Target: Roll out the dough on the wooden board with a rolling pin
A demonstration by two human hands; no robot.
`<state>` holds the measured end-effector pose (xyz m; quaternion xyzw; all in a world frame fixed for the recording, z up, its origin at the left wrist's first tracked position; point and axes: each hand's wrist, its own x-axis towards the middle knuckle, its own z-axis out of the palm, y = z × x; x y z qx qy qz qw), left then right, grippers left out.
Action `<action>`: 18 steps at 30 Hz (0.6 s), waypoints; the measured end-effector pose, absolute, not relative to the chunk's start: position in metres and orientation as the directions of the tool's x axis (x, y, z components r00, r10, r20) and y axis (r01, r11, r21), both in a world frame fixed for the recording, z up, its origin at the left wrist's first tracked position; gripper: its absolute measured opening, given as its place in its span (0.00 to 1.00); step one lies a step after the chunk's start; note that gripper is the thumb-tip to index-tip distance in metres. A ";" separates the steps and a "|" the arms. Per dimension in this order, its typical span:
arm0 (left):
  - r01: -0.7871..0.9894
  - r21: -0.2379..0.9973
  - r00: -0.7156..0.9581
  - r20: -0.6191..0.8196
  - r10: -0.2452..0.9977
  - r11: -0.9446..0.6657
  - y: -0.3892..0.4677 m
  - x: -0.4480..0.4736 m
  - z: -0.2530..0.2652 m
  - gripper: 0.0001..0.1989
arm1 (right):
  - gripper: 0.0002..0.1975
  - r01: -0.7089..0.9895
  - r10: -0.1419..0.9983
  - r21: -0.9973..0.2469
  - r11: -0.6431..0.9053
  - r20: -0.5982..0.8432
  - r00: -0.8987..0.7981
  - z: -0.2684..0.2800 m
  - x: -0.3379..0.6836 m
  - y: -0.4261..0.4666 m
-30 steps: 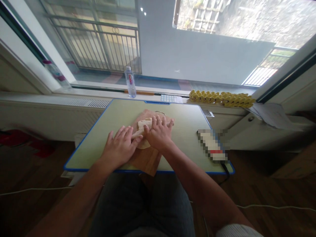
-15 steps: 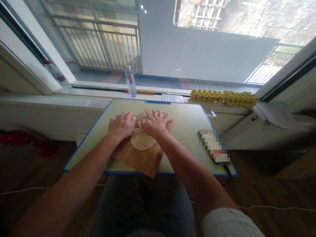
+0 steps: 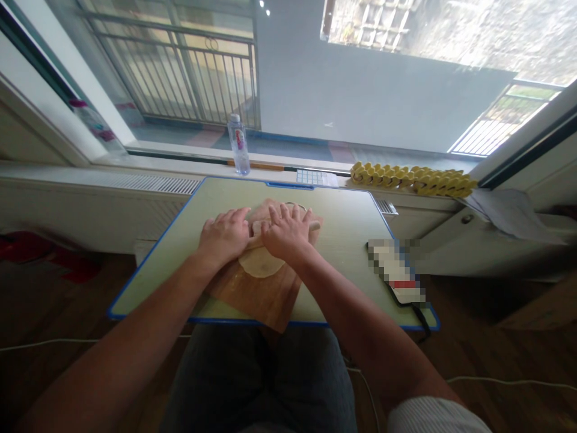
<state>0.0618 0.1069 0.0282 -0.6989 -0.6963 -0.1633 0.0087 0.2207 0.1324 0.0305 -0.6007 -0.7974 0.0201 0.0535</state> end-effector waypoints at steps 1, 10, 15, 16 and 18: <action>0.976 0.219 -0.031 0.238 0.971 -0.023 0.112 0.059 0.029 0.23 | 0.33 0.957 0.962 -0.097 0.272 0.060 -0.267 0.031 0.218 0.138; 0.970 0.233 -0.121 0.208 0.971 0.071 0.147 0.043 0.028 0.20 | 0.32 0.958 0.965 -0.117 0.263 0.034 -0.260 0.036 0.199 0.181; 0.981 0.193 -0.046 0.242 0.969 -0.002 0.130 0.049 0.028 0.19 | 0.32 0.944 0.949 -0.105 0.313 0.070 -0.307 0.031 0.209 0.161; 0.983 0.180 -0.017 0.256 0.967 -0.031 0.125 0.051 0.028 0.19 | 0.33 0.939 0.943 -0.103 0.329 0.082 -0.322 0.029 0.212 0.155; 0.984 0.162 0.030 0.275 0.961 -0.077 0.118 0.054 0.029 0.19 | 0.33 0.934 0.937 -0.098 0.344 0.095 -0.335 0.027 0.217 0.145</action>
